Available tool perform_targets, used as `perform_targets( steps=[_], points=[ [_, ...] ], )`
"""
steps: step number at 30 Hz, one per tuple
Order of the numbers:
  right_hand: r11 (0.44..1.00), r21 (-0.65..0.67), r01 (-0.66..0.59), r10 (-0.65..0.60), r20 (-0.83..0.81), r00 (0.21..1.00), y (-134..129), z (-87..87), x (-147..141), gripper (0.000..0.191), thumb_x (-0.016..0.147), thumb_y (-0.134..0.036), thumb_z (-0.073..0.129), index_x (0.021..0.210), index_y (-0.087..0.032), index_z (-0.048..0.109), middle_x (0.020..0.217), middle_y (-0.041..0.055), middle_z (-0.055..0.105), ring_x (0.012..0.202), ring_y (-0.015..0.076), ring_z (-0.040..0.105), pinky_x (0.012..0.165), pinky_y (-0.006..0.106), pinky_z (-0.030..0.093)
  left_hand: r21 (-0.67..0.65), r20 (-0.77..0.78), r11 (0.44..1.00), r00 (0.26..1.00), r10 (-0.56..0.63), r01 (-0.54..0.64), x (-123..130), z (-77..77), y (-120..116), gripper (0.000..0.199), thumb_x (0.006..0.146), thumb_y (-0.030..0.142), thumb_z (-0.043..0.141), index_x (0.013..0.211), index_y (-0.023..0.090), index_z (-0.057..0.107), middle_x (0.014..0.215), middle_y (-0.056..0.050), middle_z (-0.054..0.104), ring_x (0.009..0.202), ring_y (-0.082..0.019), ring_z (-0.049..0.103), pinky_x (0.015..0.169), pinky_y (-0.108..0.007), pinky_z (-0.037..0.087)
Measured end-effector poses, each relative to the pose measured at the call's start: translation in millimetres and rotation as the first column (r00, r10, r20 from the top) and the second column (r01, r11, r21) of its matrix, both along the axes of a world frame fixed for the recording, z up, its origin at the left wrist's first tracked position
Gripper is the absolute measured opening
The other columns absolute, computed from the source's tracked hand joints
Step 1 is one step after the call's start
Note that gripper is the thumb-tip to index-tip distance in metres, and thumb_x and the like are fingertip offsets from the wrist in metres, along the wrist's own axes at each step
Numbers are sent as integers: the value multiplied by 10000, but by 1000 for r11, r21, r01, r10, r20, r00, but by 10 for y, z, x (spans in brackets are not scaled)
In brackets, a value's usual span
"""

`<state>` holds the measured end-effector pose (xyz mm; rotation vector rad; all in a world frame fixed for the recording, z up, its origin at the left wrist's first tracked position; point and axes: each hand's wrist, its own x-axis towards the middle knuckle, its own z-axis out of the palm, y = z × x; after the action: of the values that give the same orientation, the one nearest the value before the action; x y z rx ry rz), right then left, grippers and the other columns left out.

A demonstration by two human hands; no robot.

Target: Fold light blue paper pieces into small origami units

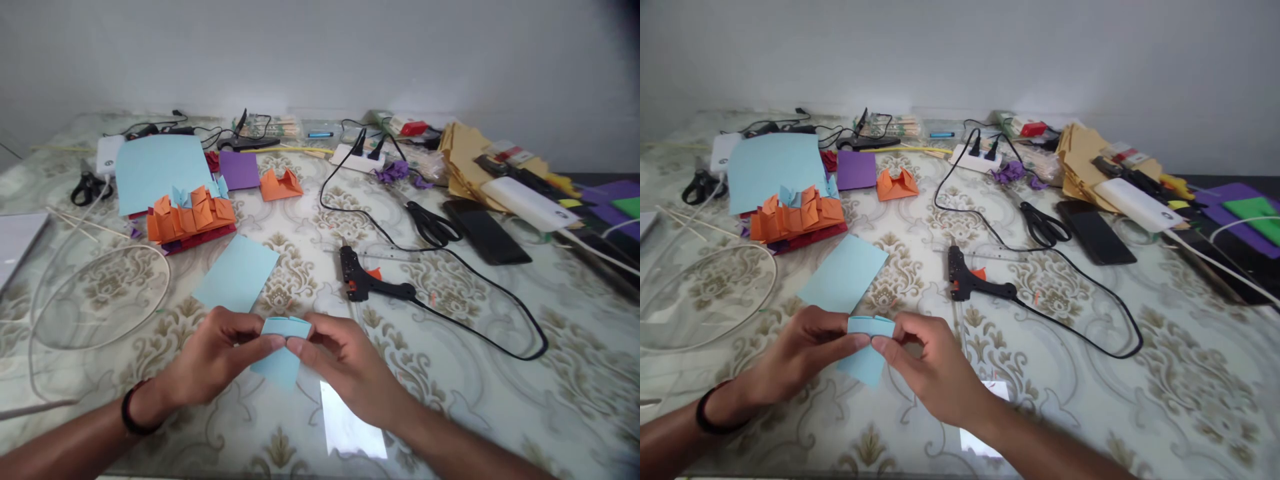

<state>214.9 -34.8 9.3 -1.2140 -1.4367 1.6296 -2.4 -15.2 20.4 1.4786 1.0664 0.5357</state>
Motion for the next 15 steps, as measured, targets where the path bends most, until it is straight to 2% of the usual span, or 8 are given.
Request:
perform_targets(
  steps=[3,8,12,15],
  points=[
    [998,-50,41,-45,-69,997,12,-12,-14,337,900,-422,729,731,-184,560,701,-21,538,686,128,500,640,251,409,-43,-86,999,996,16,-20,6,-4,-2,475,955,476,595,607,156,550,605,44,262,584,-105,242,509,-258,194],
    [992,-75,97,-106,-123,987,36,21,-22,293,857,-361,795,743,-184,591,686,-45,533,662,104,487,636,222,414,-54,-100,996,993,70,-76,11,-4,12,541,979,517,518,570,181,408,588,37,270,586,-115,252,525,-265,228],
    [990,-66,128,-136,-139,981,61,45,-5,240,843,-337,807,765,-187,637,702,-43,580,662,101,517,630,216,424,-61,-103,996,993,51,-57,11,1,13,541,985,536,502,589,189,380,602,36,269,586,-116,247,523,-266,228],
    [988,-44,148,-153,-115,982,64,40,13,230,836,-338,810,759,-182,659,703,-27,622,673,114,558,640,226,443,-10,-106,1000,994,9,-10,7,7,-1,526,1002,505,483,601,193,347,612,34,247,581,-114,231,516,-272,212]
  ],
)
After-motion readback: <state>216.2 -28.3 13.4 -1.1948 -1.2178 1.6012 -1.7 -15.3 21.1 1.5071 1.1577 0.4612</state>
